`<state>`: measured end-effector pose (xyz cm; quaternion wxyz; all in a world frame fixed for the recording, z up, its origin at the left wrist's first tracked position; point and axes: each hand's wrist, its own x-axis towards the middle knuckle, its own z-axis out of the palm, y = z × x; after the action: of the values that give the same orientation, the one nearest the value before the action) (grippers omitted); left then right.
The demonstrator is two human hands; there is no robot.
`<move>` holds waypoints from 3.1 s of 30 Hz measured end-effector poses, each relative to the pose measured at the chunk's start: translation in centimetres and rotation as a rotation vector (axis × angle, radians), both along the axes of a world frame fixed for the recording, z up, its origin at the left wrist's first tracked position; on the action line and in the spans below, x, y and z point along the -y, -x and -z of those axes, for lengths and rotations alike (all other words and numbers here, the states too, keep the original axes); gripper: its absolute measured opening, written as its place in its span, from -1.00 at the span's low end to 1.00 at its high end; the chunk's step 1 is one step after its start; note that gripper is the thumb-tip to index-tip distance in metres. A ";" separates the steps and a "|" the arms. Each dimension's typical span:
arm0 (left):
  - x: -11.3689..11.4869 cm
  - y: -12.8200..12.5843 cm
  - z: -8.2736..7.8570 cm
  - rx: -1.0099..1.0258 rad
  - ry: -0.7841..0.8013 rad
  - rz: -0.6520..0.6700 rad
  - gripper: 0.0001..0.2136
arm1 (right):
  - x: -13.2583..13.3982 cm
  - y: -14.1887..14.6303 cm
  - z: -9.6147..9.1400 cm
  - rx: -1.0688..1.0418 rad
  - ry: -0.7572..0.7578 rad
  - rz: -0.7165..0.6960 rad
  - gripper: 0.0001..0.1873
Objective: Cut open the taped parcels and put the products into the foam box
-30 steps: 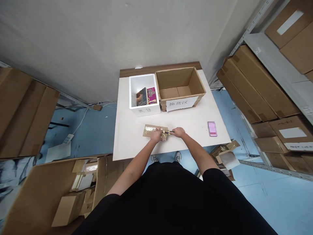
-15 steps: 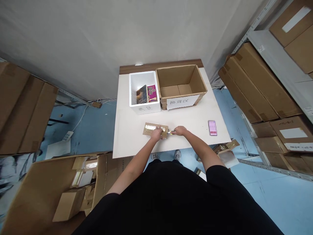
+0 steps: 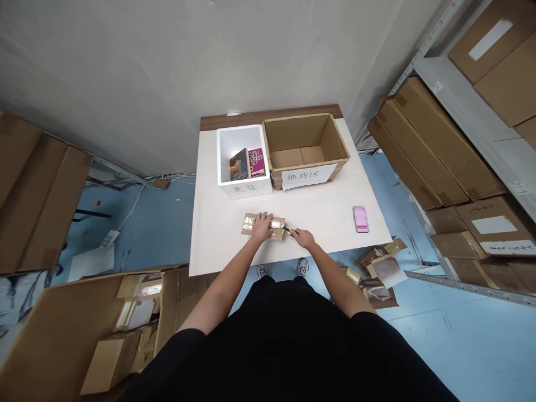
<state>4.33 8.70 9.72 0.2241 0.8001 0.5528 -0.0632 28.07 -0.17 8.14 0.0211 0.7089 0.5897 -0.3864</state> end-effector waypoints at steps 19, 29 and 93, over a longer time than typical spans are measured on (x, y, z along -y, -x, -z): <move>-0.3 2.3 2.5 0.145 -0.217 0.148 -0.35 | 4.4 5.4 -1.3 0.278 -0.186 -0.004 -0.40; 0.5 1.9 1.1 0.185 -0.070 0.059 -0.36 | 4.6 7.5 -3.3 0.302 -0.012 0.130 -0.30; 4.0 3.2 -0.1 0.105 -0.053 -0.288 -0.27 | -7.7 9.9 1.6 -0.074 -0.126 0.664 -0.33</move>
<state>1.13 4.71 9.86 0.2385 0.7203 0.6509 0.0260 18.20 7.52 6.55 -0.1709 0.8477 0.3498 -0.3603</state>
